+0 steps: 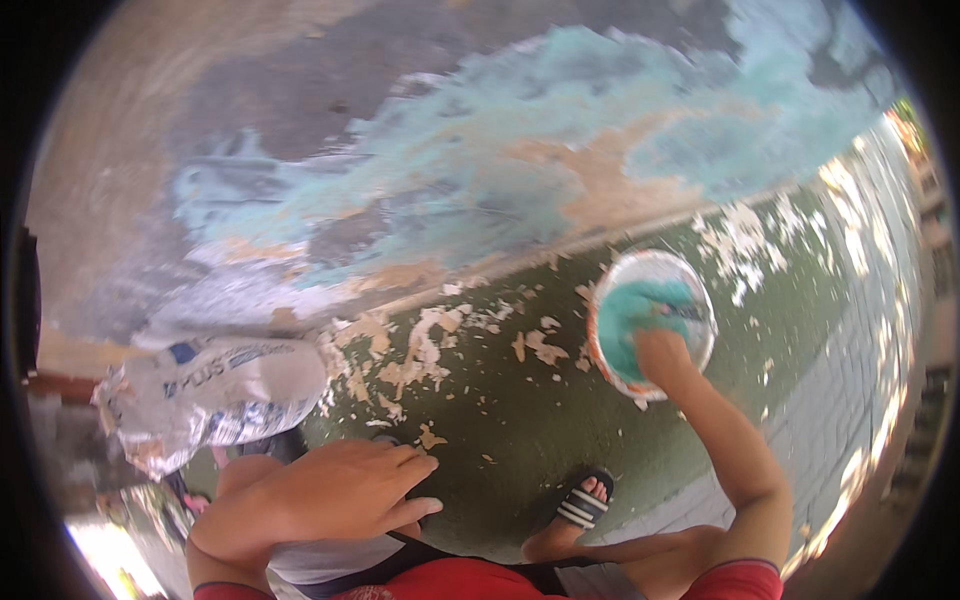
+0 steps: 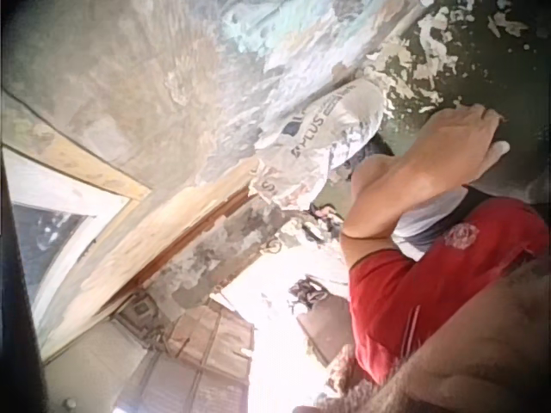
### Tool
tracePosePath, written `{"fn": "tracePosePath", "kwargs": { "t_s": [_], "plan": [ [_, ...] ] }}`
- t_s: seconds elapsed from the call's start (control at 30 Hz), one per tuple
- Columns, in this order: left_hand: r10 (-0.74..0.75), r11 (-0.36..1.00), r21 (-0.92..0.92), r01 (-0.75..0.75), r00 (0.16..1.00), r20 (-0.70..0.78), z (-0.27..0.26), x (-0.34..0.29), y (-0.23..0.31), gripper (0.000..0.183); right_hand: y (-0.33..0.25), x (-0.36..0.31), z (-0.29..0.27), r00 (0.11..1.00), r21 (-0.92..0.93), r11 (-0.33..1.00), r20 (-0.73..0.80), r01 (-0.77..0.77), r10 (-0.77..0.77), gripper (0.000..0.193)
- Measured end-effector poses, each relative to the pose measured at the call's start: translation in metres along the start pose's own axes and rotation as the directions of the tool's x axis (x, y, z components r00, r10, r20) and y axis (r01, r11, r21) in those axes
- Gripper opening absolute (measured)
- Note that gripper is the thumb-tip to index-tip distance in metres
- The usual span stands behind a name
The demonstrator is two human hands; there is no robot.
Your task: The person applies a turquoise substance from a bucket onto a concrete wall using a spatula. They spread the material over areas of the wall where the original paint is peeling.
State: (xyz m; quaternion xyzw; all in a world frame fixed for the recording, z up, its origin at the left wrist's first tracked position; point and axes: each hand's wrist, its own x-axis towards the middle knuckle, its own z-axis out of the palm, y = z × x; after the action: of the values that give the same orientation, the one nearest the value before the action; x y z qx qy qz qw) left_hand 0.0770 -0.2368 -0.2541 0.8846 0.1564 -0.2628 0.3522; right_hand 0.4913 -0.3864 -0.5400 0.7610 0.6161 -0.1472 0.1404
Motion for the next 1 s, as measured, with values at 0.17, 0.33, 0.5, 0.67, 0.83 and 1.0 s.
{"fn": "tracePosePath", "kwargs": {
  "t_s": [0.17,0.33,0.5,0.67,0.83,1.0],
  "plan": [
    [-0.109,0.994,-0.041,0.103,0.976,-0.189,0.001,-0.020,0.012,0.045,0.006,0.011,-0.005,0.999,0.143,0.989,0.007,-0.039,0.038,0.015],
    [-0.120,0.992,-0.095,0.084,0.856,-0.503,-0.010,-0.039,0.043,0.038,-0.001,0.023,-0.013,0.984,0.229,0.957,-0.023,0.177,-0.177,0.018],
    [-0.234,0.970,-0.211,0.119,0.683,-0.692,-0.060,-0.067,0.044,0.033,0.011,0.026,-0.012,0.986,0.284,0.945,-0.020,0.162,-0.163,0.022],
    [-0.013,0.864,-0.050,0.502,-0.076,-0.997,-0.105,-0.132,-0.016,0.025,0.023,0.014,-0.025,0.988,0.339,0.932,-0.127,0.128,-0.089,0.024],
    [0.399,0.667,-0.085,0.740,-0.451,-0.798,-0.149,-0.224,-0.102,0.034,0.023,-0.001,-0.039,0.990,0.426,0.904,-0.139,0.038,0.024,0.028],
    [0.551,0.610,-0.096,0.787,-0.508,-0.662,-0.185,-0.281,-0.137,0.047,0.037,-0.023,-0.067,0.986,0.583,0.812,-0.114,-0.031,0.120,0.029]
  ]
}}
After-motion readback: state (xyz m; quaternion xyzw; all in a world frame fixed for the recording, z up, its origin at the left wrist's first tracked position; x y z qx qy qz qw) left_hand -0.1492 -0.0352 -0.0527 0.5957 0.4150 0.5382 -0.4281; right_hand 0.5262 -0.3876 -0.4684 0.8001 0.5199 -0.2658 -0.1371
